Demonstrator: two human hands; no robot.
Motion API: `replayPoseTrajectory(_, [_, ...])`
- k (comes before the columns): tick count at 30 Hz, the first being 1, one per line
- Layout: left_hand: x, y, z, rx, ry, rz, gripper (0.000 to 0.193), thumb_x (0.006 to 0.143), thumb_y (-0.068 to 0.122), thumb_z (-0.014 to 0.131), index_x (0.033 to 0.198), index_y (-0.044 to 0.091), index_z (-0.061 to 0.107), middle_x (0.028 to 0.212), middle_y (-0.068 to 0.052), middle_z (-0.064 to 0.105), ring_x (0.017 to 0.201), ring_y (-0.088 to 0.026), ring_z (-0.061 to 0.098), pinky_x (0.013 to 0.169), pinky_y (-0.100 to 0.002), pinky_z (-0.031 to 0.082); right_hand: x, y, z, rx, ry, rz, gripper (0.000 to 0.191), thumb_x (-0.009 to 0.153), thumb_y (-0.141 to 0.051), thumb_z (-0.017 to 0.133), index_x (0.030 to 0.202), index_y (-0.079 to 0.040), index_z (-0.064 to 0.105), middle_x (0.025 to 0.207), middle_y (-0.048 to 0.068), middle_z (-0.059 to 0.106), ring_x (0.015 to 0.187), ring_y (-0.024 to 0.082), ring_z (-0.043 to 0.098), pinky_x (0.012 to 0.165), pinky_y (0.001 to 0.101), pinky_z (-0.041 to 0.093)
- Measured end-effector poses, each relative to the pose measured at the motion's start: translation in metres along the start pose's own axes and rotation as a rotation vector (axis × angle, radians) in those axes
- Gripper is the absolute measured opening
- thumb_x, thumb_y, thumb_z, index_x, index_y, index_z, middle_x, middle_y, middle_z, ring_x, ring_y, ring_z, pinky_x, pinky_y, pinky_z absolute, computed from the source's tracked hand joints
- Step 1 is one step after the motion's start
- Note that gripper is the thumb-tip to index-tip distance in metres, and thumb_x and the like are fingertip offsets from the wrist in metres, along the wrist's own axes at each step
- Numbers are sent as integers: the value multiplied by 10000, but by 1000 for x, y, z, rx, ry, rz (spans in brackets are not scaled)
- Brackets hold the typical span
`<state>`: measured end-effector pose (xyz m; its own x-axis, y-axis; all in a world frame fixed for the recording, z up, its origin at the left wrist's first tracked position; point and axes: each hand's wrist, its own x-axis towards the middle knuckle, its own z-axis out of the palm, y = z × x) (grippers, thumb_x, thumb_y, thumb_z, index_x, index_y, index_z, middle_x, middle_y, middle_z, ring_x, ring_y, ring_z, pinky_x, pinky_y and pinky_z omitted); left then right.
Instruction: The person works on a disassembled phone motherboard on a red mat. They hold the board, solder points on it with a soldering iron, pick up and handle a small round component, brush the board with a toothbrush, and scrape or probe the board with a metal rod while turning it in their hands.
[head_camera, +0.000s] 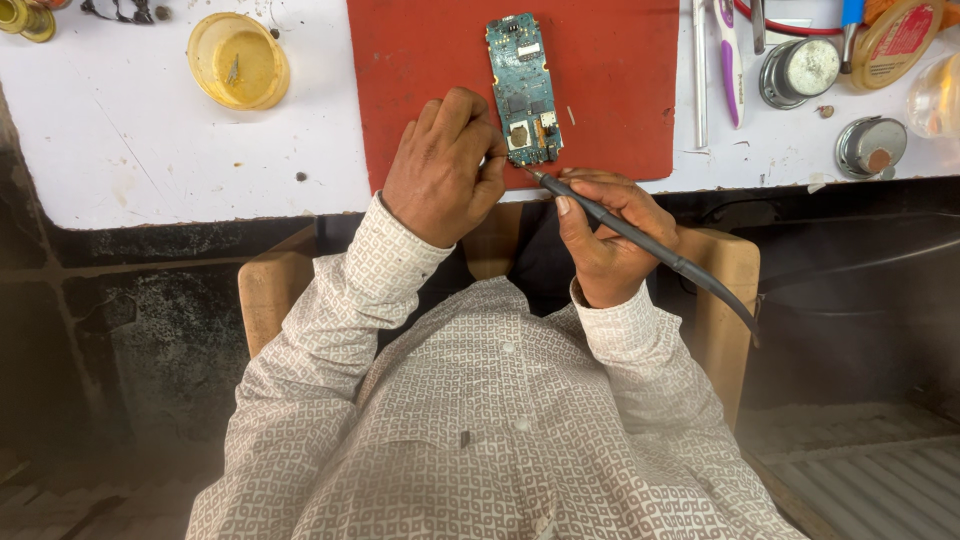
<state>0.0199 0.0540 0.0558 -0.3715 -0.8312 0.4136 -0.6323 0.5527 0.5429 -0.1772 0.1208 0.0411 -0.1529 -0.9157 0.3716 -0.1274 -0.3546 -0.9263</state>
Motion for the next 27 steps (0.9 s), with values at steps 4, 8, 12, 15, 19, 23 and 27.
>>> replayPoseTrajectory(4, [1, 0, 0, 4, 0, 6, 71, 870, 39, 720, 872, 48, 650, 1056, -57, 542, 903, -213, 554, 794, -364, 503, 0, 1, 0, 8, 1, -13, 135, 954, 54, 739, 1062, 45, 658, 1075, 207, 728, 1030, 269, 751, 900, 332, 646])
replayPoseTrajectory(8, [0, 0, 0, 8, 6, 9, 68, 868, 39, 720, 871, 52, 652, 1051, -51, 545, 900, -207, 557, 789, -358, 505, -1, 0, 0, 4, 0, -9, 139, 963, 53, 742, 1068, 43, 652, 1083, 211, 728, 1030, 268, 749, 904, 332, 639])
replayPoseTrajectory(12, [1, 0, 1, 15, 3, 5, 70, 859, 40, 727, 861, 53, 658, 1038, -49, 551, 886, -204, 558, 757, -356, 491, 0, 1, 1, 8, 2, -17, 138, 961, 49, 743, 1061, 42, 649, 1080, 208, 727, 1032, 268, 751, 903, 337, 644])
replayPoseTrajectory(15, [0, -1, 0, 7, 5, 9, 72, 870, 36, 727, 869, 53, 657, 1045, -50, 549, 892, -203, 557, 769, -354, 497, 0, 1, 1, 6, 2, -18, 135, 960, 46, 743, 1058, 40, 650, 1078, 205, 729, 1033, 267, 753, 901, 337, 647])
replayPoseTrajectory(19, [0, -1, 0, 5, 3, 7, 71, 863, 36, 726, 865, 52, 657, 1040, -50, 549, 888, -203, 557, 765, -355, 496, -1, 1, 2, 13, 16, -14, 136, 965, 43, 746, 1064, 39, 653, 1079, 204, 730, 1035, 266, 753, 904, 336, 644])
replayPoseTrajectory(23, [1, -1, 0, 1, 5, 14, 73, 861, 37, 726, 866, 48, 653, 1042, -55, 545, 887, -205, 555, 772, -353, 500, -2, 1, 2, 15, 23, -12, 137, 963, 40, 749, 1064, 40, 658, 1073, 202, 734, 1025, 261, 754, 896, 330, 643])
replayPoseTrajectory(27, [0, -1, 1, 5, 5, 8, 72, 857, 32, 725, 858, 52, 655, 1035, -51, 548, 879, -202, 555, 762, -352, 496, -2, 2, 2, 14, 28, -8, 131, 963, 47, 743, 1060, 42, 655, 1078, 204, 729, 1034, 263, 752, 903, 337, 646])
